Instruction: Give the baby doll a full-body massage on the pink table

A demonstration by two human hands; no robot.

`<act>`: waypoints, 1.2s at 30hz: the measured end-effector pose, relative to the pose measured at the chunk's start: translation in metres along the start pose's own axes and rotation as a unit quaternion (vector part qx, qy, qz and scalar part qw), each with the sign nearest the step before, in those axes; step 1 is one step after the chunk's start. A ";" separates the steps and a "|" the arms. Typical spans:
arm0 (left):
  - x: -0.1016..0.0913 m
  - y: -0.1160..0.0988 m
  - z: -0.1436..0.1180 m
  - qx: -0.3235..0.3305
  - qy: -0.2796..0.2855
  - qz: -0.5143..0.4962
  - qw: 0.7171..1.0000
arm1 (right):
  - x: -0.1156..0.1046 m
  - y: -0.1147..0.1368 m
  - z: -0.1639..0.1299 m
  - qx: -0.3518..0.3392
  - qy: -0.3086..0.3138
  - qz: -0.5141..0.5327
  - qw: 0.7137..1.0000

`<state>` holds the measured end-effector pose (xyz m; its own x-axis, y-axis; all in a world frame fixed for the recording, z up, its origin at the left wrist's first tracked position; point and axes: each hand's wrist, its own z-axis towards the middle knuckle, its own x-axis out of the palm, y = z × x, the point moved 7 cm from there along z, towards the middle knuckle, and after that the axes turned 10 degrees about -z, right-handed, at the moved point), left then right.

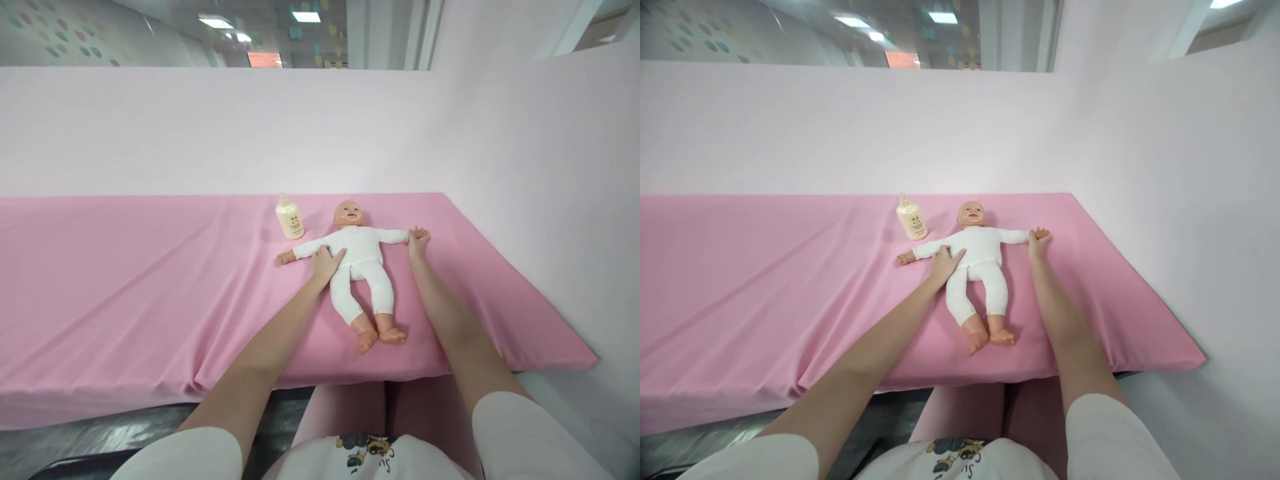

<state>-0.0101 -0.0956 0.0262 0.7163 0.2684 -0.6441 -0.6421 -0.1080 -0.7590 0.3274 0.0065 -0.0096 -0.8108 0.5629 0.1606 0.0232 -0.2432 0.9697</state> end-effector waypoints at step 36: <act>-0.003 0.005 0.012 0.209 -0.135 -0.236 0.939 | 0.049 0.065 -0.078 -0.316 0.166 -0.251 0.900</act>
<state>-0.0186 -0.0849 0.0254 0.8890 0.4306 -0.1559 -0.3628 0.4546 -0.8135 0.2436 -0.0435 0.0464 -0.7589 0.4849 -0.4347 -0.6468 -0.4834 0.5899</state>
